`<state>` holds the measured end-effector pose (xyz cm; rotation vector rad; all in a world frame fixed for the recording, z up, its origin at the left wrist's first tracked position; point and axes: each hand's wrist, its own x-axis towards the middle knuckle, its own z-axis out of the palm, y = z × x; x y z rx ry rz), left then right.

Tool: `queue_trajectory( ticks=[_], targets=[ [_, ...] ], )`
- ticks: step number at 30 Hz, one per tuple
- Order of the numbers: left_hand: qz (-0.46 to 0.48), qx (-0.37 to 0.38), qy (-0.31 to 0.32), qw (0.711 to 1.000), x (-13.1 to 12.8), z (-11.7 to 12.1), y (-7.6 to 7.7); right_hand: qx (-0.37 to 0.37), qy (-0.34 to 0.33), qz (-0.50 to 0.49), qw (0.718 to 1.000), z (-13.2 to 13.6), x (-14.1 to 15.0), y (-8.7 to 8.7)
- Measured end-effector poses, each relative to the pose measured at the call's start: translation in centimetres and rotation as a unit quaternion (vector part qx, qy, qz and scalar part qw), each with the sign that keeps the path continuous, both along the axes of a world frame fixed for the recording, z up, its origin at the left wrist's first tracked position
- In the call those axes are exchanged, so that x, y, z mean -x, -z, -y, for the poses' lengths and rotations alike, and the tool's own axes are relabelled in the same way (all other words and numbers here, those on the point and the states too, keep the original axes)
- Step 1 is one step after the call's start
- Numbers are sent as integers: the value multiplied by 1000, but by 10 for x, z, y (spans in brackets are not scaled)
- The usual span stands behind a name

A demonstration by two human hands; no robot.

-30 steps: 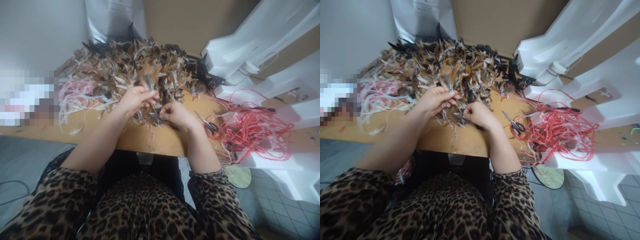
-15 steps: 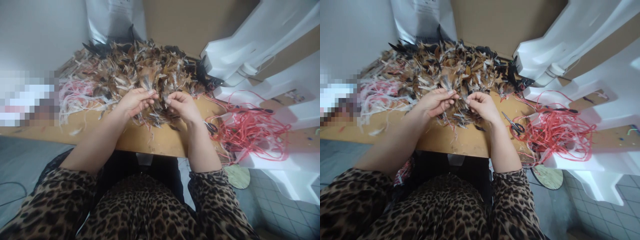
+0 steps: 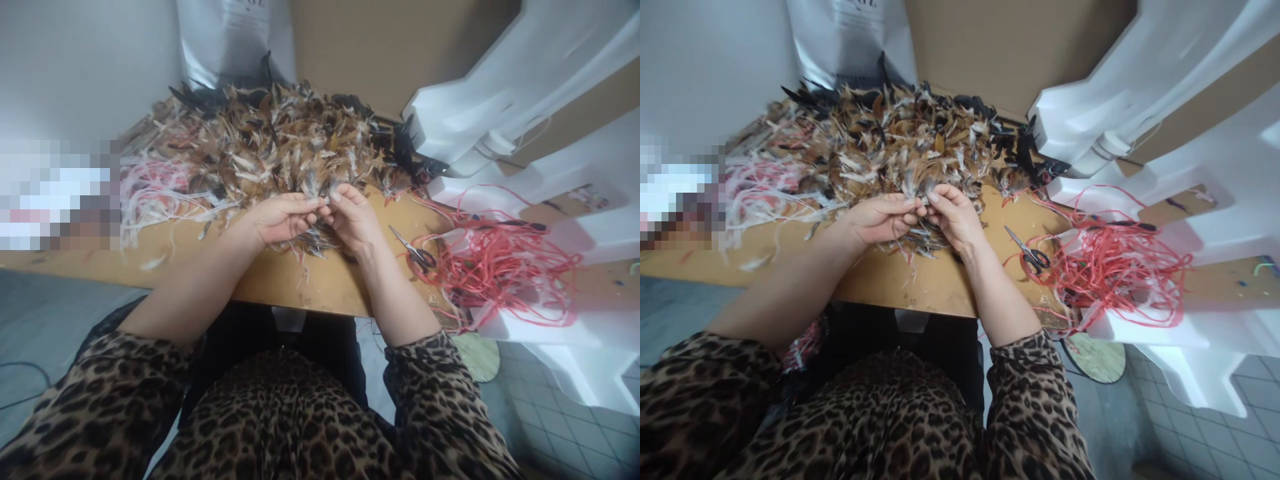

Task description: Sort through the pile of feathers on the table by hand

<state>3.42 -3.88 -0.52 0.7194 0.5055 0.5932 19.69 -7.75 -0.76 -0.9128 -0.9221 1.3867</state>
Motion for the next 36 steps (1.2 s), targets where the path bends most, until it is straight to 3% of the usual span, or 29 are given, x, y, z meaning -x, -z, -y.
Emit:
queue_trajectory(
  ticks=[5,9,12,19,29,36],
  targets=[
    [-49,-120,-62,990,-4,3,-2,25,1,-13,1000,0,-1,-1],
    [-119,-232,-135,956,-10,5,0,41,-6,-5,999,-2,-2,1],
    [-143,-275,-171,935,-13,7,-1,51,4,-9,999,-2,-1,1],
    [-164,-294,-158,928,-15,13,-8,52,29,2,998,-3,0,5],
    [-159,-306,-137,928,-15,8,2,37,89,63,993,-5,-1,8],
    [-108,-209,-120,964,-13,6,1,15,122,88,988,-4,0,7]
  ],
)
